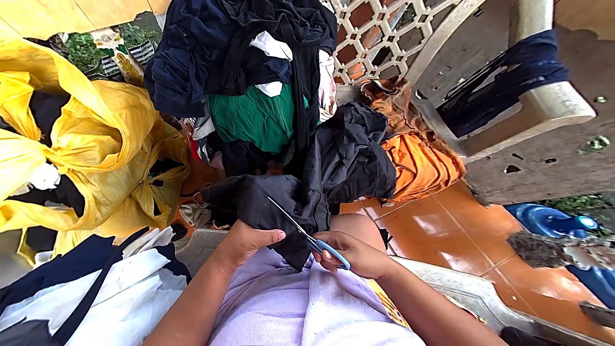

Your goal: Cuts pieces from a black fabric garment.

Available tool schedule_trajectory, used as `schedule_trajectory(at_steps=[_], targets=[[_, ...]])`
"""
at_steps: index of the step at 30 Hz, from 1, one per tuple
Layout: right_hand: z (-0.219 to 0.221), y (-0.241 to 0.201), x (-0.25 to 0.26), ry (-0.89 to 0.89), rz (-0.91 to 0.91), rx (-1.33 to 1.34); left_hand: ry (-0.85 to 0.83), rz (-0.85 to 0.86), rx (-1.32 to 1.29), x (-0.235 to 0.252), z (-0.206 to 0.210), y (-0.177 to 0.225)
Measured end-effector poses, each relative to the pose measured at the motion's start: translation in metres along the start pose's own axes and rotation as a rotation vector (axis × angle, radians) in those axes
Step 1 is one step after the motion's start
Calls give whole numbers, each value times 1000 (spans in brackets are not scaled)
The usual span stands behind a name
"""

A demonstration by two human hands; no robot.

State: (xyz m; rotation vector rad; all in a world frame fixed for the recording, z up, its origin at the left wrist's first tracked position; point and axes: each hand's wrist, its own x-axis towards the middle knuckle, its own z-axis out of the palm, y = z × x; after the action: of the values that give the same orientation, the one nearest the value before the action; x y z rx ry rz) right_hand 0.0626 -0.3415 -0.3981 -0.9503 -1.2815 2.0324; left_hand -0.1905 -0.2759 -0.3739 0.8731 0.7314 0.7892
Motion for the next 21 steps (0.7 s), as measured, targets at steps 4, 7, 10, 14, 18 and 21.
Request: schedule_trajectory(at_steps=[4, 7, 10, 14, 18, 21], targets=[[3, 3, -1, 17, -45, 10, -4, 9, 11, 0, 0, 1], [3, 6, -2, 14, -65, 9, -9, 2, 31, -1, 1, 2], [4, 6, -4, 12, -60, 34, -30, 0, 58, -1, 2, 2], [5, 4, -4, 20, -29, 75, -115, -36, 162, -3, 6, 4], [6, 2, -3, 28, -38, 68, -152, -38, 181, -3, 7, 4], [6, 5, -1, 11, -82, 74, -147, -30, 185, -3, 7, 5]])
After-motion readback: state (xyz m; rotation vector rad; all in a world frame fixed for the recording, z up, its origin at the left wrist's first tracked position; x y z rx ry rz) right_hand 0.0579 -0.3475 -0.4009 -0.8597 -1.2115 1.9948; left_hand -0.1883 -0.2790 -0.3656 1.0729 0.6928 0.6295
